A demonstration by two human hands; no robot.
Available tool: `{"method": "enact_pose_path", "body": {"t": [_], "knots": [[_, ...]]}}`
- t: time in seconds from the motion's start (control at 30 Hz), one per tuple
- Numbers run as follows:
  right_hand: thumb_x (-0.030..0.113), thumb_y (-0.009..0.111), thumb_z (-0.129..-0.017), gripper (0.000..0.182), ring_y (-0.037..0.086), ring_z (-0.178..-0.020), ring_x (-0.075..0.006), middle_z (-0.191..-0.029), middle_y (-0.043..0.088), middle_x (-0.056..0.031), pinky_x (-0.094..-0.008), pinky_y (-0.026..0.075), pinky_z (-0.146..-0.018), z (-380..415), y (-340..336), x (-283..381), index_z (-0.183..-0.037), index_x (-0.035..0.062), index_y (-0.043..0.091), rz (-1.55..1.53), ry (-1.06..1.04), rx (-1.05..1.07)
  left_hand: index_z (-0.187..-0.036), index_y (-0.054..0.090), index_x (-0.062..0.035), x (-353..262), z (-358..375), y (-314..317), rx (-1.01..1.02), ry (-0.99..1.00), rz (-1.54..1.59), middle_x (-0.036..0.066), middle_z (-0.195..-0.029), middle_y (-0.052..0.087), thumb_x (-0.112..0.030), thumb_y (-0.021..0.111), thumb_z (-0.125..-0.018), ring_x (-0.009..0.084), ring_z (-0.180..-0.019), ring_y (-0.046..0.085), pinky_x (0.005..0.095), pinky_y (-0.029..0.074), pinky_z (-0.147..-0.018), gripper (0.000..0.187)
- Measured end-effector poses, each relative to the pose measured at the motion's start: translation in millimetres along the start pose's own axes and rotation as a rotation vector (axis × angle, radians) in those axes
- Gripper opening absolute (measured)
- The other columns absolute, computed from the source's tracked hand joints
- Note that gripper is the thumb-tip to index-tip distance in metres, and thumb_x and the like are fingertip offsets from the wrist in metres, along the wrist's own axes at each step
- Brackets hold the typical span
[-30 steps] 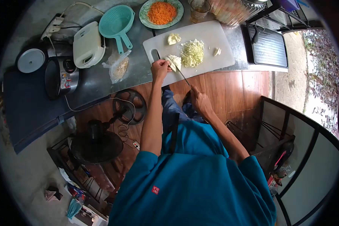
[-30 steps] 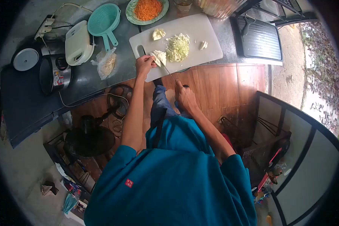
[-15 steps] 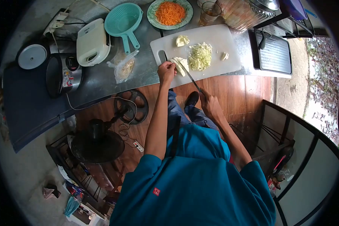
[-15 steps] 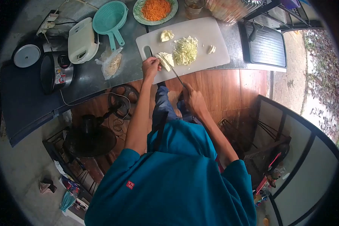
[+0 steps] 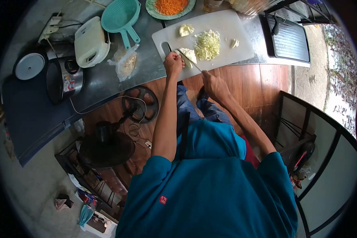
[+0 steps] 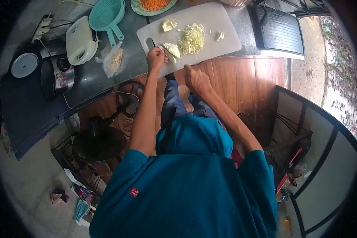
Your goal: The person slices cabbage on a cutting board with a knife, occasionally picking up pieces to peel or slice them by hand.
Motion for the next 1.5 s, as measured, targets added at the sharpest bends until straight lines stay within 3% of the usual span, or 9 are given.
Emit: {"method": "enact_pose_path", "body": {"t": [0.3,0.47,0.57,0.77,0.93,1.03,1.1,1.33,1.5], "knots": [[0.021,0.046,-0.096,0.031,0.06,-0.067,-0.0509,-0.071,0.06,-0.0322,-0.0593,0.048,-0.062,18.9,9.8,-4.6,-0.122,0.0059,0.054,0.027,0.051,-0.022,-0.086,0.058,0.0009,17.5,-2.3,1.1,0.031,0.01,0.142,0.008,-0.069,0.064,-0.007,0.06,-0.091,0.0136,-0.053,0.062,0.0273,0.052,-0.047,0.009],[0.022,0.045,-0.097,0.03,0.059,-0.07,-0.0528,-0.074,0.061,-0.0328,-0.0612,0.047,-0.064,36.4,15.4,-9.0,-0.122,0.0069,0.053,-0.038,0.044,-0.031,-0.084,0.058,0.0005,12.8,3.9,-4.0,-0.012,0.089,-0.002,0.006,-0.067,0.064,-0.008,0.061,-0.091,0.0123,-0.053,0.063,0.0261,0.051,-0.046,0.011],[0.02,0.049,-0.094,0.028,0.063,-0.072,-0.0484,-0.078,0.064,-0.0279,-0.0583,0.05,-0.064,56.5,-4.8,-9.1,-0.119,0.0092,0.053,-0.008,0.102,-0.024,-0.087,0.058,0.0,6.9,2.4,-3.2,-0.02,0.086,-0.049,0.006,-0.068,0.063,-0.01,0.06,-0.092,0.0124,-0.052,0.063,0.0261,0.051,-0.046,0.011],[0.023,0.048,-0.096,0.031,0.062,-0.076,-0.0491,-0.086,0.066,-0.0279,-0.0572,0.051,-0.066,63.3,11.5,-16.4,-0.122,0.0084,0.055,-0.057,0.16,0.003,-0.1,0.056,-0.0013,12.1,1.7,-22.5,0.205,-0.012,0.203,0.008,-0.082,0.063,-0.017,0.058,-0.095,0.0135,-0.065,0.064,0.0249,0.052,-0.053,0.016],[0.027,0.065,-0.087,0.039,0.064,-0.077,-0.0444,-0.08,0.066,-0.0224,-0.0514,0.052,-0.069,71.4,-0.6,-0.1,-0.121,0.0087,0.058,-0.24,0.138,-0.137,-0.097,0.056,-0.0045,-1.5,20.7,-42.2,0.111,-0.022,0.412,0.006,-0.08,0.065,-0.019,0.059,-0.095,0.0093,-0.061,0.055,0.0214,0.039,-0.048,0.015],[0.027,0.072,-0.082,0.043,0.065,-0.078,-0.0415,-0.084,0.067,-0.021,-0.0484,0.052,-0.069,24.6,-2.0,14.2,-0.118,0.0083,0.058,-0.191,0.203,-0.128,-0.097,0.055,-0.005,-2.5,34.6,-49.8,0.111,0.008,0.597,0.009,-0.083,0.067,-0.018,0.058,-0.096,0.0101,-0.063,0.057,0.0223,0.041,-0.049,0.013],[0.024,0.073,-0.08,0.041,0.065,-0.078,-0.0399,-0.092,0.065,-0.0201,-0.0469,0.053,-0.068,-19.2,4.2,20.0,-0.115,0.0081,0.058,-0.167,-0.032,-0.363,-0.099,0.054,-0.0051,-1.8,43.3,-55.3,0.104,-0.002,0.661,0.014,-0.091,0.069,-0.016,0.058,-0.096,0.0117,-0.065,0.059,0.0233,0.042,-0.05,0.012],[0.009,0.065,-0.076,0.038,0.065,-0.082,-0.0381,-0.099,0.063,-0.0178,-0.0449,0.053,-0.071,-91.0,4.7,24.5,-0.114,0.0084,0.059,0.069,-0.099,-0.255,-0.099,0.053,-0.0044,0.6,60.8,-74.4,0.06,-0.055,0.821,0.017,-0.1,0.069,-0.017,0.061,-0.095,0.0134,-0.07,0.063,0.0238,0.045,-0.054,0.015],[0.004,0.063,-0.078,0.039,0.066,-0.083,-0.0374,-0.098,0.067,-0.0152,-0.0427,0.054,-0.071,-103.1,-21.9,13.0,-0.117,0.0111,0.062,-0.089,-0.265,-0.352,-0.113,0.058,0.0008,-5.6,59.9,-79.2,0.074,-0.09,0.764,0.013,-0.101,0.07,-0.017,0.066,-0.092,0.0102,-0.072,0.062,0.0218,0.046,-0.057,0.029]]}}
Point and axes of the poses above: each hand's wrist, its own z-axis away from the middle knuckle, its own y-axis out of the palm, x = y × z, the point moved 1 cm from there along -z, towards the middle knuckle
